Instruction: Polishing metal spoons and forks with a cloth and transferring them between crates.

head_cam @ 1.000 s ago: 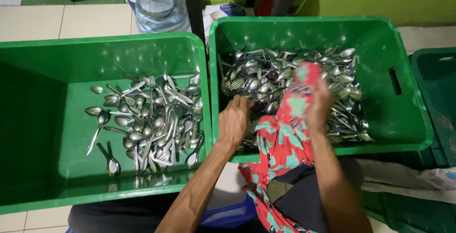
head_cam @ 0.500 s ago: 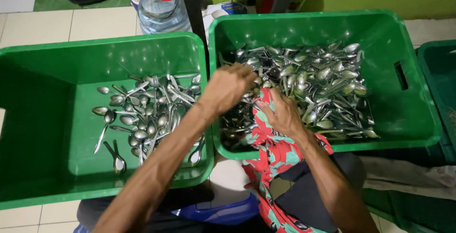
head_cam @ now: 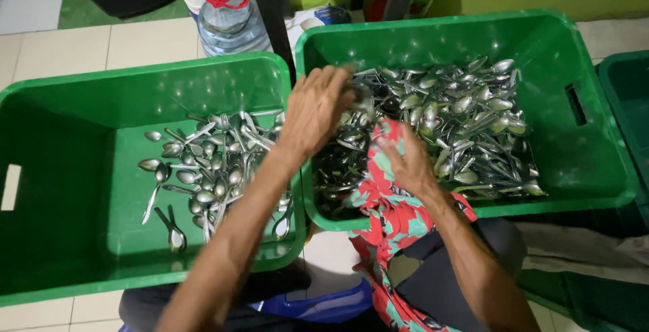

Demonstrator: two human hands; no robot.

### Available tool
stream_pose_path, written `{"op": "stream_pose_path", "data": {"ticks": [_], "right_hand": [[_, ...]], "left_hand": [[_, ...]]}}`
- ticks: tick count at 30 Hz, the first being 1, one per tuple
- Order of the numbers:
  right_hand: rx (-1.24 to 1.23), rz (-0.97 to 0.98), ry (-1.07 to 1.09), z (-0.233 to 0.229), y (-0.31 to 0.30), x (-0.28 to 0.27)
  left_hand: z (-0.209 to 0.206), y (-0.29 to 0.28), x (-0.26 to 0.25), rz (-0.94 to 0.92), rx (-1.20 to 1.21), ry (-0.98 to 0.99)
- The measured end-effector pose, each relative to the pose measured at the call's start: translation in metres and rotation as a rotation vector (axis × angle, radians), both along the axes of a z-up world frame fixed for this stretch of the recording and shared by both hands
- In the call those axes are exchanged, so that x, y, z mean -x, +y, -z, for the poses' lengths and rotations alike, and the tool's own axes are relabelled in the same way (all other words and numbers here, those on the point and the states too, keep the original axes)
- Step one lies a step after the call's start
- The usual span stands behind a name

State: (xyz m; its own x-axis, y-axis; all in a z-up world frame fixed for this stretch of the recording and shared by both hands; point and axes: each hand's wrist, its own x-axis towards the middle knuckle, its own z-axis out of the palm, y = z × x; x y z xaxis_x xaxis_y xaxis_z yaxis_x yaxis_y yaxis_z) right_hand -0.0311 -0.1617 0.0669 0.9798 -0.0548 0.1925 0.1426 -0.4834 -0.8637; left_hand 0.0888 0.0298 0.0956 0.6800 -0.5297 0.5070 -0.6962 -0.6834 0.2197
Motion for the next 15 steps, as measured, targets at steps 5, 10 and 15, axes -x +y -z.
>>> {"op": "stream_pose_path", "data": {"ticks": [5,10,15], "right_hand": [[-0.100,0.071,-0.084,0.002,-0.022,-0.013],[-0.111,-0.011,-0.010,0.024,-0.015,-0.011],[-0.080,-0.048,0.008,0.036,-0.021,-0.019]], "left_hand": [[-0.002,-0.040,0.062,-0.010,0.526,0.742],[0.049,-0.093,0.068,0.059,0.936,0.975],[0.085,-0.094,0.036,-0.003,1.079,0.917]]}}
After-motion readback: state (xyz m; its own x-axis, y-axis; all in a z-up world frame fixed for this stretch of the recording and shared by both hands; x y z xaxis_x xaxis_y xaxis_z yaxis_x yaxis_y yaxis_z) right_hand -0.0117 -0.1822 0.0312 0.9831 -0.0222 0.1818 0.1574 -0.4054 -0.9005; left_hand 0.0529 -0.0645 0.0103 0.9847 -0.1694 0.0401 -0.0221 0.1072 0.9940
